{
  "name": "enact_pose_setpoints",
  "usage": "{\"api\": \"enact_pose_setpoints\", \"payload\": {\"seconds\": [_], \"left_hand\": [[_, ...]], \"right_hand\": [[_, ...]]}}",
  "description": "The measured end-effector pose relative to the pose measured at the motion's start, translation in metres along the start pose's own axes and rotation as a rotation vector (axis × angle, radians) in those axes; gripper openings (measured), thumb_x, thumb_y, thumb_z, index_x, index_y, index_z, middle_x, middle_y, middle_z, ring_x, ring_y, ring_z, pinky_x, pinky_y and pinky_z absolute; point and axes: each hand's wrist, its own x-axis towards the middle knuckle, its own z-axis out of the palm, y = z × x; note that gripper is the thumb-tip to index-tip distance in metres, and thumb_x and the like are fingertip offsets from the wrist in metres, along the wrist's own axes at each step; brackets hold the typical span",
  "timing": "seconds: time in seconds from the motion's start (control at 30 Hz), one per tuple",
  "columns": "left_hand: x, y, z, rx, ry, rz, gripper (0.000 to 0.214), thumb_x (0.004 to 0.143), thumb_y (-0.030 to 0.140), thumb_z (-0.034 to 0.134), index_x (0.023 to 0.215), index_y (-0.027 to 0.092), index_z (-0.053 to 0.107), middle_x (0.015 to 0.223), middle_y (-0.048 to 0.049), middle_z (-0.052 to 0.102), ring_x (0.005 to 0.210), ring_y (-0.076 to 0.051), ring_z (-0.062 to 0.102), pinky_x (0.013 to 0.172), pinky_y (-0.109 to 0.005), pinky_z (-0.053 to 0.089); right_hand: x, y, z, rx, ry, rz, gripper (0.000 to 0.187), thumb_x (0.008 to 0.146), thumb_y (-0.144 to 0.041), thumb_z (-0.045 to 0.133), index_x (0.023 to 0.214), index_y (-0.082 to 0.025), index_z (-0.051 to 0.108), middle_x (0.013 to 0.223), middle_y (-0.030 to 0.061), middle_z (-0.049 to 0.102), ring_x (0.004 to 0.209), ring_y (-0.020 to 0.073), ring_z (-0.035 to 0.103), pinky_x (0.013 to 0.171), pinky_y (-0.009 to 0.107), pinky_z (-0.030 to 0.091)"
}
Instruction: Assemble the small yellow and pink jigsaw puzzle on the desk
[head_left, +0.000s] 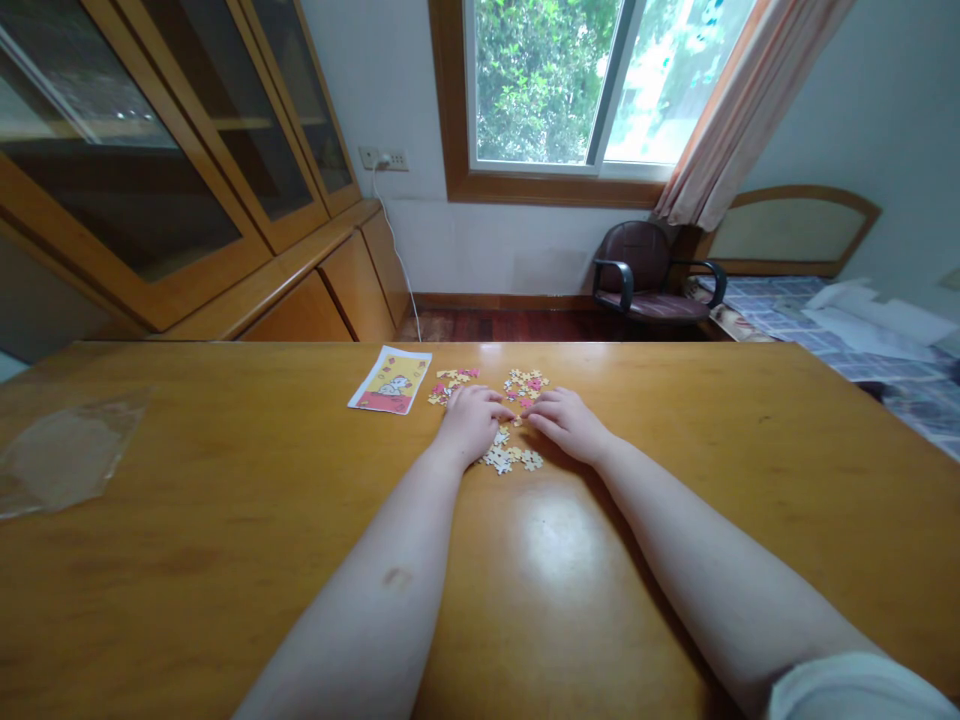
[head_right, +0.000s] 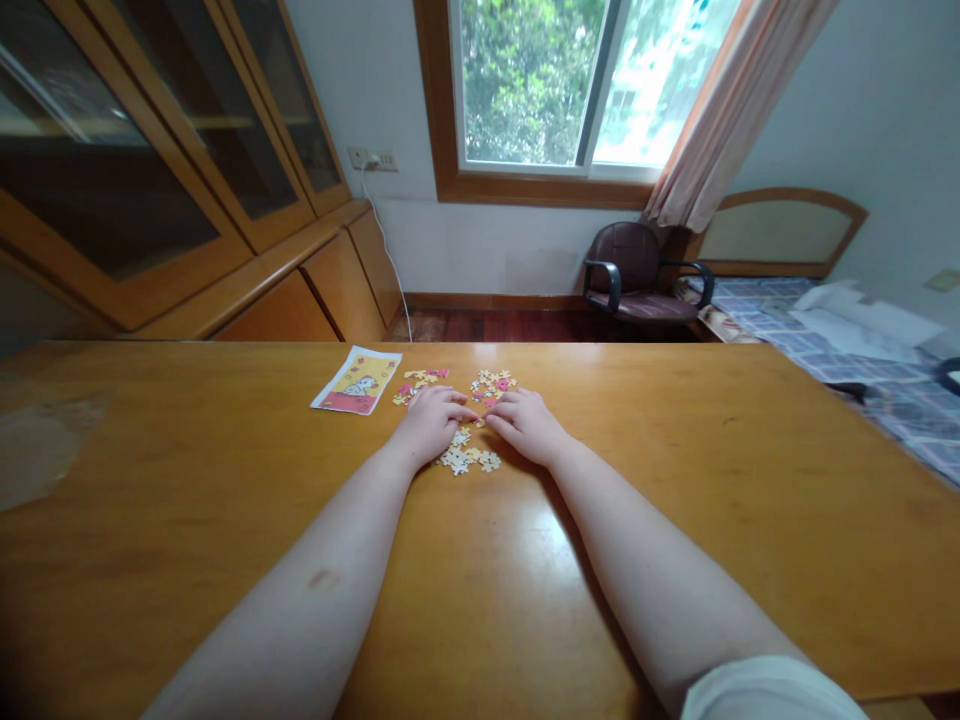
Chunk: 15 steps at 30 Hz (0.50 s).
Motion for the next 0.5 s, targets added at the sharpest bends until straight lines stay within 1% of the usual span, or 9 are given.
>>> {"api": "enact_pose_setpoints", "payload": {"seconds": [0.13,0.27,0.37,0.5], "left_hand": [[0.001,-0.003,-0.002,0.060,0.064,-0.106,0.031,0.080,0.014,0.054,0.084,0.031,0.079,0.107,-0.0031,0.071,0.109,-0.026,0.055,0.103,-0.046,0.035],[0.002,-0.004,-0.003,0.074,0.095,-0.176,0.029,0.081,0.016,0.052,0.081,0.029,0.078,0.102,-0.0037,0.072,0.107,-0.026,0.056,0.100,-0.044,0.038],[0.002,-0.002,-0.004,0.063,0.100,-0.197,0.030,0.080,0.015,0.051,0.081,0.028,0.078,0.101,-0.0039,0.072,0.105,-0.026,0.057,0.098,-0.043,0.040],[0.004,-0.002,-0.006,-0.007,0.132,-0.225,0.031,0.078,0.012,0.049,0.083,0.026,0.077,0.100,-0.0040,0.072,0.104,-0.025,0.059,0.099,-0.041,0.041]], "right_hand": [[0.000,-0.009,-0.002,-0.003,-0.082,-0.012,0.031,0.097,-0.036,0.045,0.107,-0.024,0.072,0.105,0.0081,0.066,0.098,0.0219,0.054,0.093,0.041,0.038],[-0.002,-0.016,0.000,-0.036,-0.169,-0.010,0.033,0.095,-0.041,0.048,0.118,-0.029,0.068,0.121,0.0081,0.060,0.111,0.0260,0.049,0.102,0.049,0.032],[-0.002,-0.015,0.001,-0.066,-0.167,-0.006,0.033,0.093,-0.043,0.050,0.118,-0.031,0.068,0.127,0.0078,0.058,0.117,0.0274,0.045,0.105,0.051,0.029],[-0.003,-0.010,0.002,-0.082,-0.116,0.006,0.031,0.093,-0.043,0.050,0.109,-0.029,0.072,0.124,0.0074,0.060,0.117,0.0264,0.047,0.106,0.050,0.027]]}}
